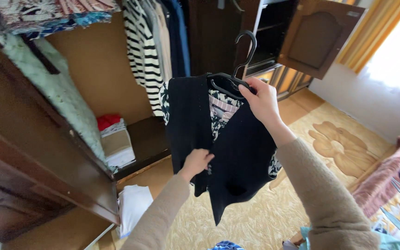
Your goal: The person picks up several garments on hangers from a pile on the bed and hangs them one by one into an open wardrobe. Items handled include a gray cardigan, a striped top, a black and white patterned top, a blue top, and a light green top. The person places each garment on the wardrobe rod and adjusts spacing.
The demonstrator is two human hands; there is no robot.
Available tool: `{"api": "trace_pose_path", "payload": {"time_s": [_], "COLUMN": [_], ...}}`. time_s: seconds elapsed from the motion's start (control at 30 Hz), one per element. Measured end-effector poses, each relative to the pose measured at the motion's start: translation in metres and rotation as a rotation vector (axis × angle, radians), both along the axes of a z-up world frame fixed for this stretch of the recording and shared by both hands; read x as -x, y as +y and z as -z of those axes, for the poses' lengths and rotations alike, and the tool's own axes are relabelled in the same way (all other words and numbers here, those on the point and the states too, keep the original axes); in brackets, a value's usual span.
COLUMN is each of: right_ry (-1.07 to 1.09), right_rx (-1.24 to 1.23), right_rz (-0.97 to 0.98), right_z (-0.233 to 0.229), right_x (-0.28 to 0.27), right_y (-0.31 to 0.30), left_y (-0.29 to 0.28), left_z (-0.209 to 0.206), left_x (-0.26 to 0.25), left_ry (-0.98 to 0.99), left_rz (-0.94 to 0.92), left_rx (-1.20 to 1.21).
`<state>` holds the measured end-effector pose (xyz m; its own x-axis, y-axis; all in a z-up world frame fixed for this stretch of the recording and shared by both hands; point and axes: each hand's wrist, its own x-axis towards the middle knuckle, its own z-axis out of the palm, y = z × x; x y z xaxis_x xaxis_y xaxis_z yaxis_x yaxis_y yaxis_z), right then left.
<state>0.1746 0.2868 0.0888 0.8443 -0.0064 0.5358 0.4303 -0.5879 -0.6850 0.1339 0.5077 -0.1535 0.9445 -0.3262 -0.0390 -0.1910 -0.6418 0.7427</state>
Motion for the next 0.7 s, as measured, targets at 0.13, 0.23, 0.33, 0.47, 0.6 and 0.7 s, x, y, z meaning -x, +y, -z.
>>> {"api": "trace_pose_path", "payload": {"time_s": [0.13, 0.23, 0.33, 0.47, 0.6, 0.7], "right_ry": [0.045, 0.040, 0.059, 0.060, 0.071, 0.043], "right_rx": [0.011, -0.039, -0.025, -0.029, 0.002, 0.056], "right_rz": [-0.050, -0.090, -0.136, -0.180, -0.223, -0.240], "right_z": [0.008, 0.011, 0.012, 0.017, 0.031, 0.057], "right_x": [-0.018, -0.030, -0.043, -0.065, -0.103, -0.150], "right_y": [0.021, 0.038, 0.053, 0.072, 0.092, 0.106], "left_y": [0.031, 0.042, 0.054, 0.068, 0.083, 0.093], "left_z": [0.006, 0.003, -0.009, -0.020, -0.032, -0.045], "left_x": [-0.009, -0.014, -0.017, -0.033, -0.061, -0.084], "left_ry": [-0.044, -0.065, -0.091, -0.098, -0.102, -0.142], "left_rz": [-0.104, -0.194, -0.235, -0.322, -0.394, -0.404], "left_rx": [0.007, -0.059, -0.036, -0.046, -0.066, -0.010]}}
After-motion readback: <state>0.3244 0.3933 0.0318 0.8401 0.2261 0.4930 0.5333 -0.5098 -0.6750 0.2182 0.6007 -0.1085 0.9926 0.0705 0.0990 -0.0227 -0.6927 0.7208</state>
